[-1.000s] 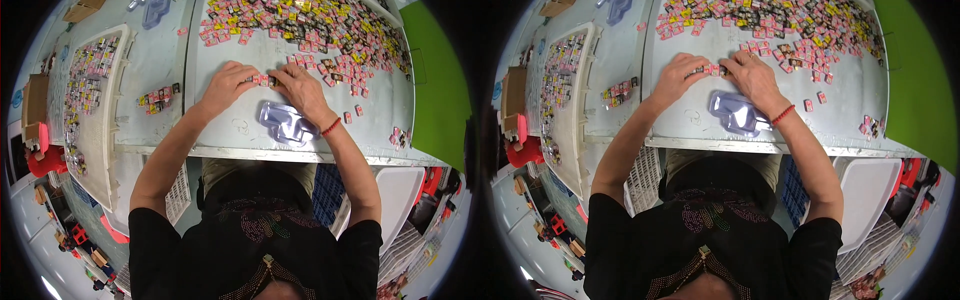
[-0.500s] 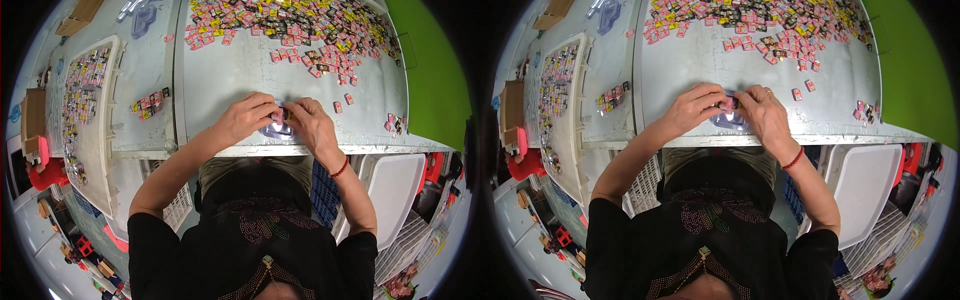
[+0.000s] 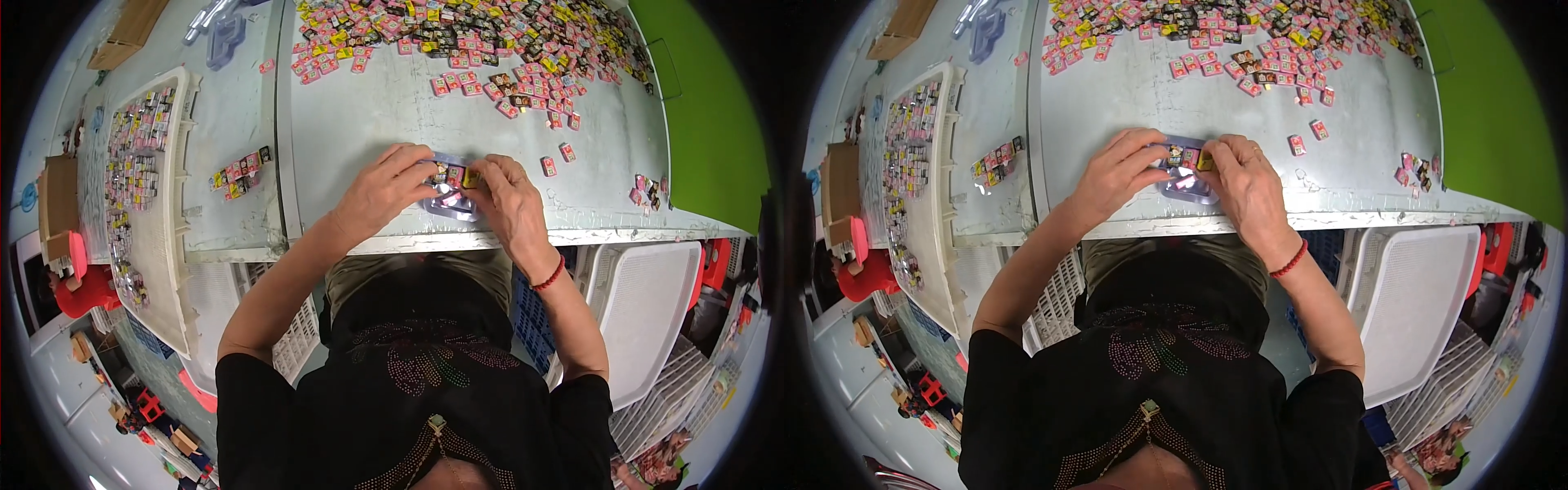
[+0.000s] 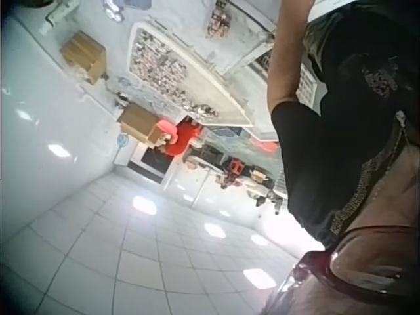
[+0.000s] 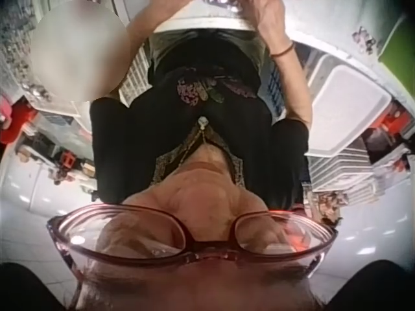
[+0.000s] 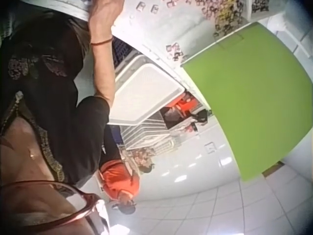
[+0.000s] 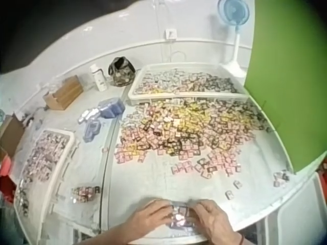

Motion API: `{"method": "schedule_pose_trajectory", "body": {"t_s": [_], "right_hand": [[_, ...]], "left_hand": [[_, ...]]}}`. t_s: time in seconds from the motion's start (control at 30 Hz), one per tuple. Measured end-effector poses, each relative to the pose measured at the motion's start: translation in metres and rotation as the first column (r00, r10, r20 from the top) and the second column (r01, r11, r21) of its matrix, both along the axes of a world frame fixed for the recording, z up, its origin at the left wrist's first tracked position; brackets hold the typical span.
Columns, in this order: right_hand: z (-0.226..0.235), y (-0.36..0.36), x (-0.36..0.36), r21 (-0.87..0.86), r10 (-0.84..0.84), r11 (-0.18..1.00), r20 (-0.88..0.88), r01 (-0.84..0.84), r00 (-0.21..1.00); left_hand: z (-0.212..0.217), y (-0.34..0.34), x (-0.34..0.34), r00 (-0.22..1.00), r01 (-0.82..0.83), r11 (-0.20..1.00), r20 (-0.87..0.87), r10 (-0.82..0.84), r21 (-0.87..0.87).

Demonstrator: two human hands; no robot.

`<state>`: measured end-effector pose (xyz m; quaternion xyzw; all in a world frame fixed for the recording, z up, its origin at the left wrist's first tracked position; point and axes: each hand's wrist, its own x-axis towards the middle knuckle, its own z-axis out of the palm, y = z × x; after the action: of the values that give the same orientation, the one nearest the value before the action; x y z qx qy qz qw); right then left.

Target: Sort small colorful plastic pieces into individual slots within a clear plastic container.

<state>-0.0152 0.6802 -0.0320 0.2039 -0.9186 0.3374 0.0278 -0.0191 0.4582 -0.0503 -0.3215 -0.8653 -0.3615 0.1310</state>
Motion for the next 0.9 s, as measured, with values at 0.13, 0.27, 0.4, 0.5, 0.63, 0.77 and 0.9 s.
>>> {"method": "schedule_pose_trajectory", "body": {"t_s": [0.13, 0.27, 0.4, 0.5, 0.63, 0.77, 0.9], "right_hand": [[-0.002, 0.008, 0.002, -0.012, -0.009, 1.0, -0.028, 0.008, 1.0], [0.002, 0.009, 0.0, 0.074, 0.023, 0.997, -0.017, -0.022, 1.0], [0.004, 0.011, 0.002, 0.102, 0.048, 0.994, -0.057, -0.042, 0.997], [0.003, 0.013, -0.001, 0.078, 0.042, 0.996, -0.017, -0.041, 0.999], [0.0, 0.018, 0.0, 0.053, 0.049, 0.997, -0.029, -0.047, 0.998], [-0.004, 0.019, 0.004, 0.112, 0.024, 0.994, -0.156, -0.007, 0.988], [-0.009, 0.02, 0.008, 0.078, -0.038, 0.995, -0.228, 0.057, 0.973]], "left_hand": [[-0.005, -0.004, -0.003, 0.996, -0.002, 1.0, -0.084, 0.0, -0.017], [-0.011, -0.006, -0.004, 0.998, -0.031, 0.999, -0.046, 0.03, -0.025], [-0.004, 0.003, -0.001, 0.998, -0.06, 0.998, -0.021, 0.061, 0.005], [0.002, 0.017, -0.011, 0.997, 0.028, 1.0, -0.072, -0.027, 0.009], [-0.005, 0.024, -0.018, 0.991, 0.12, 0.991, -0.05, -0.123, -0.055], [-0.012, 0.022, -0.015, 0.996, 0.09, 0.996, 0.027, -0.089, -0.011], [-0.015, 0.024, -0.012, 0.994, 0.054, 0.998, 0.094, -0.057, 0.029]]}}
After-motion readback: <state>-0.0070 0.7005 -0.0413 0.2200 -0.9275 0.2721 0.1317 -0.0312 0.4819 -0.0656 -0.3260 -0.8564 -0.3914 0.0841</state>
